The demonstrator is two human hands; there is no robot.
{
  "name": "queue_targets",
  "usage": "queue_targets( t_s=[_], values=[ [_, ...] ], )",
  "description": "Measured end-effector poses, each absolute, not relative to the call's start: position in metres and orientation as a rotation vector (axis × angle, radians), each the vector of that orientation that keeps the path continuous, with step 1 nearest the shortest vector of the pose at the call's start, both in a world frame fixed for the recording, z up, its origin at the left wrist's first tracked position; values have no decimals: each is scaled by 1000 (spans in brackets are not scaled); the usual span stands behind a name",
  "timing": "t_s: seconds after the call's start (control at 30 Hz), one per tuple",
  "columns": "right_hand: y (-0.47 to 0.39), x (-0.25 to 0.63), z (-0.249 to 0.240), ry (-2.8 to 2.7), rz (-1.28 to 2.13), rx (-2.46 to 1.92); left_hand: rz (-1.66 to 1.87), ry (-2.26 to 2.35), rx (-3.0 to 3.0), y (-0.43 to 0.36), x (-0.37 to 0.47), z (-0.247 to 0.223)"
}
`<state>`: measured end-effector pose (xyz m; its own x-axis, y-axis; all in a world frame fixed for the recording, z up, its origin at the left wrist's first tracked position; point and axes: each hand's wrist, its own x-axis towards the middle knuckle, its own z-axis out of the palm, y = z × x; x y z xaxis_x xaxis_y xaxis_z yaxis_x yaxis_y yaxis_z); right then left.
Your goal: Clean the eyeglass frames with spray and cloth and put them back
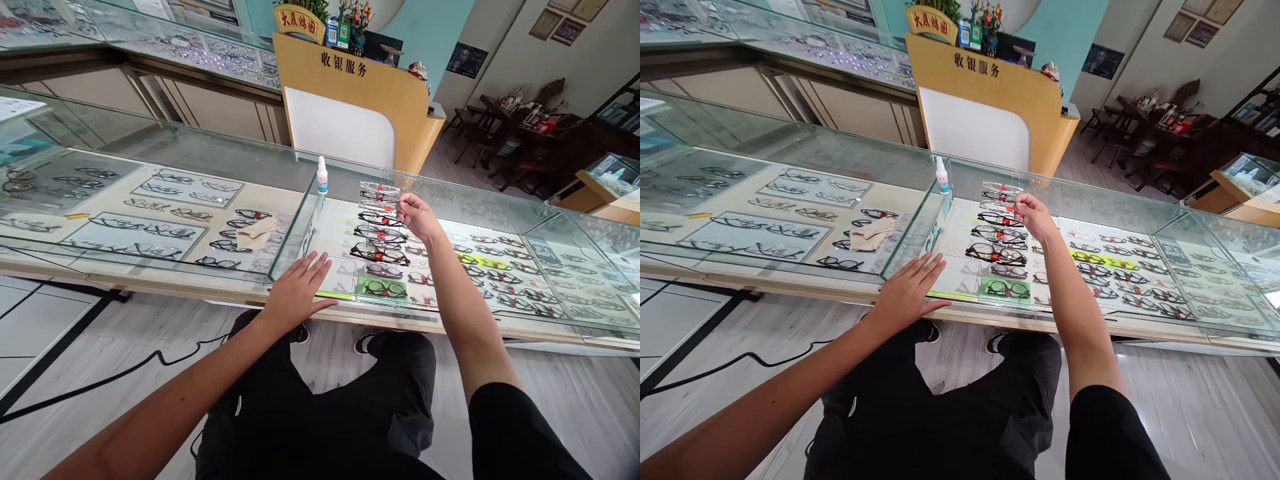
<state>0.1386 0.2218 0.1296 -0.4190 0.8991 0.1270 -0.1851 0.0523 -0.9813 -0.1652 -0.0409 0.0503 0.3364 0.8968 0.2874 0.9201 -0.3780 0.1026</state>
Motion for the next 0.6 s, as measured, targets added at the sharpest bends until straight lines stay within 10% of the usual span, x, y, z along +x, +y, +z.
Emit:
queue_targets(
  t_s=[0.6],
  values=[
    [236,155,116,-1249,1401,-944,-465,-1875,-2397,-39,-154,61]
  ],
)
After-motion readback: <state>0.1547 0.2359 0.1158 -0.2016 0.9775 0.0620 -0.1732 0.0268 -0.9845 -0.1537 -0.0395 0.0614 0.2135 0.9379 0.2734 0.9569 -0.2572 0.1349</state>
